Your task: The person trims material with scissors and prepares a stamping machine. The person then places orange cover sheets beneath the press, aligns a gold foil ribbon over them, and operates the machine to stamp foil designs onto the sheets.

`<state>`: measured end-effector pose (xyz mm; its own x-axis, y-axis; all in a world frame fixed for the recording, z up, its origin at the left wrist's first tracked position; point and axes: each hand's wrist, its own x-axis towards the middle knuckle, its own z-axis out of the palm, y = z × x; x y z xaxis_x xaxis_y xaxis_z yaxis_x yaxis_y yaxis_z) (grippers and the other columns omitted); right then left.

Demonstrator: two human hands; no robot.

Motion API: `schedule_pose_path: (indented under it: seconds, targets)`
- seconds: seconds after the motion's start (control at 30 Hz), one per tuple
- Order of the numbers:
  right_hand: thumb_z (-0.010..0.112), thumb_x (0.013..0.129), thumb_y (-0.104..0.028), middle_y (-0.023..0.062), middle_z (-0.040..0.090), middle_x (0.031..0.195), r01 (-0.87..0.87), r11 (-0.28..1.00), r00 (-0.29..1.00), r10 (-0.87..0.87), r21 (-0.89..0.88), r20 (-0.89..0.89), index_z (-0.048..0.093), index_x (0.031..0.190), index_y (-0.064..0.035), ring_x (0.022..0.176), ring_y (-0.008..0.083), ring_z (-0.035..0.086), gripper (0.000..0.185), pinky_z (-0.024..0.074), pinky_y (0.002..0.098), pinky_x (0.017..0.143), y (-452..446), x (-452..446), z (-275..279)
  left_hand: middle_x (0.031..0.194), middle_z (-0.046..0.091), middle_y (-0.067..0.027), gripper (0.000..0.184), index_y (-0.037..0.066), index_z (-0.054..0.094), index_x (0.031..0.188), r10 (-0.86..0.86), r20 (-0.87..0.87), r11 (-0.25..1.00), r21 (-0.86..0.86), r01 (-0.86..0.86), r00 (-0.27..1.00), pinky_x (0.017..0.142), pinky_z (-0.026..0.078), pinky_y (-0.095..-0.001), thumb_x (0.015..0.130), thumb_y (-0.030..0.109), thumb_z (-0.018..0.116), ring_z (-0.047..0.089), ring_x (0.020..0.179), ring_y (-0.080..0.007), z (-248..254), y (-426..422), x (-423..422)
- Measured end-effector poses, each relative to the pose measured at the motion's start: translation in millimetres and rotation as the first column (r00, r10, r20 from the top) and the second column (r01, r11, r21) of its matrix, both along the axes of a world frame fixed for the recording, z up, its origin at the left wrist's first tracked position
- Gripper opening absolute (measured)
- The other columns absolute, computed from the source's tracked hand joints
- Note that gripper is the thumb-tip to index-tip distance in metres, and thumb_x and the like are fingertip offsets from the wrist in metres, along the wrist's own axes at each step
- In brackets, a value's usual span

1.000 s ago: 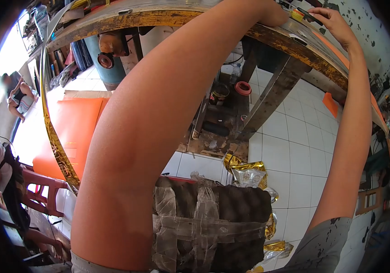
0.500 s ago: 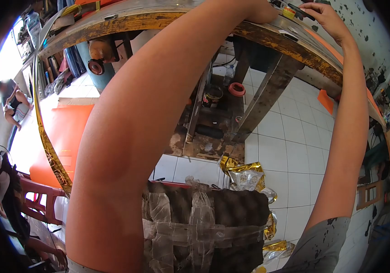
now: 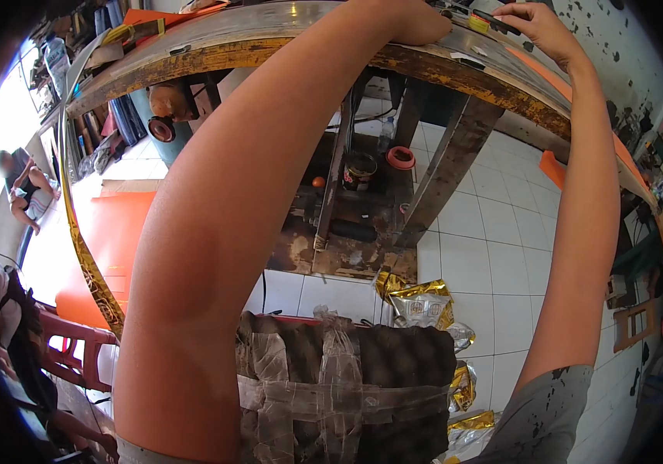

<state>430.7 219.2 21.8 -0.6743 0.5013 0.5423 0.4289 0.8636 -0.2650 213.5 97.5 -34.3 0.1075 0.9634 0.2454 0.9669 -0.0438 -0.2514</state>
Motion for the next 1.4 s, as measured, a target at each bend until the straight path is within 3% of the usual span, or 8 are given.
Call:
schedule_pose_path:
  seconds: [0.3, 0.4, 0.5, 0.67, 0.73, 0.83, 1.03, 1.4]
  targets:
    - [0.069, 0.099, -0.034, 0.0069, 0.077, 0.105, -0.02, 0.991, 0.987, -0.001, 0.129, 0.159, 0.079, 0.117, -0.0107, 0.094, 0.017, 0.068, 0.031, 0.0526, 0.0345, 0.085, 46, 8, 4, 0.119, 0.07, -0.0312, 0.039, -0.005, 0.074, 0.114, 0.07, -0.152, 0.975, 0.22, -0.035, 0.986, 0.094, 0.057, -0.0503, 0.099, 0.022, 0.05, 0.071, 0.106, -0.0448, 0, -34, 17]
    - [0.067, 0.101, -0.036, 0.0035, 0.075, 0.104, -0.075, 0.982, 0.98, 0.04, 0.176, 0.193, 0.078, 0.119, -0.013, 0.093, 0.0155, 0.066, 0.032, 0.0519, 0.0329, 0.082, 67, 6, 1, 0.105, 0.073, -0.0286, 0.036, -0.003, 0.075, 0.108, 0.073, 0.397, 0.881, 0.405, -0.246, 0.915, 0.091, 0.058, -0.0506, 0.094, 0.024, 0.058, 0.073, 0.095, -0.0437, 0, -67, 38]
    - [0.074, 0.095, -0.028, 0.0094, 0.077, 0.097, -0.003, 0.998, 0.999, 0.0, 0.062, 0.051, 0.08, 0.111, -0.0062, 0.084, 0.0179, 0.068, 0.027, 0.054, 0.036, 0.075, 22, 8, 0, 0.094, 0.074, -0.0263, 0.034, -0.001, 0.077, 0.102, -0.088, 0.392, 0.774, 0.606, -0.185, 0.916, 0.088, 0.058, -0.0492, 0.089, 0.027, 0.063, 0.073, 0.089, -0.0435, 3, -93, 49]
    - [0.077, 0.093, -0.024, 0.0122, 0.078, 0.096, 0.061, 0.998, 0.997, -0.062, 0.004, 0.037, 0.081, 0.108, -0.0025, 0.082, 0.0191, 0.069, 0.026, 0.0554, 0.0369, 0.074, 6, 4, 0, 0.105, 0.078, -0.021, 0.03, 0.008, 0.081, 0.104, -0.017, 0.304, 0.631, 0.742, -0.226, 0.953, 0.085, 0.06, -0.0409, 0.09, 0.027, 0.063, 0.077, 0.096, -0.0276, -29, -149, 34]
    - [0.077, 0.093, -0.024, 0.0122, 0.078, 0.097, 0.006, 1.0, 1.0, -0.006, 0.006, 0.022, 0.08, 0.108, -0.0023, 0.082, 0.0192, 0.069, 0.026, 0.0557, 0.037, 0.075, 20, 2, -1, 0.146, 0.061, -0.0184, 0.071, 0.007, 0.04, 0.159, -0.009, 0.1, 0.704, 0.707, -0.064, 0.995, 0.118, 0.036, -0.0446, 0.097, 0.036, 0.058, 0.054, 0.137, -0.0416, -59, -178, 6]
    - [0.075, 0.095, -0.023, 0.013, 0.078, 0.101, 0.035, 0.999, 0.999, -0.035, 0.002, 0.018, 0.079, 0.114, -0.0024, 0.085, 0.0202, 0.07, 0.028, 0.0562, 0.0377, 0.078, 23, -1, -2, 0.151, 0.056, -0.0095, 0.063, 0.013, 0.047, 0.153, 0.028, -0.144, 0.517, 0.849, 0.109, 0.989, 0.122, 0.03, -0.0481, 0.093, 0.025, 0.063, 0.046, 0.144, -0.0354, -103, -184, -11]
    - [0.073, 0.096, -0.02, 0.0133, 0.078, 0.103, 0.056, 0.998, 0.998, -0.056, 0.014, -0.005, 0.078, 0.117, -0.0027, 0.088, 0.0216, 0.07, 0.028, 0.0558, 0.0386, 0.083, 24, -7, -7, 0.16, 0.046, -0.0083, 0.07, 0.014, 0.045, 0.155, 0.044, -0.081, 0.412, 0.909, 0.056, 0.996, 0.126, 0.017, -0.0525, 0.088, 0.024, 0.064, 0.036, 0.152, -0.0306, -131, -170, -15]
    - [0.073, 0.096, -0.022, 0.0145, 0.077, 0.099, 0.061, 0.998, 0.997, -0.062, 0.033, 0.041, 0.078, 0.114, -0.0018, 0.083, 0.0212, 0.068, 0.027, 0.0542, 0.0396, 0.076, 21, -7, -6, 0.154, 0.051, -0.0091, 0.068, 0.013, 0.048, 0.152, 0.021, -0.068, 0.334, 0.941, 0.057, 0.997, 0.125, 0.015, -0.0536, 0.086, 0.024, 0.064, 0.039, 0.149, -0.0319, -136, -157, -24]
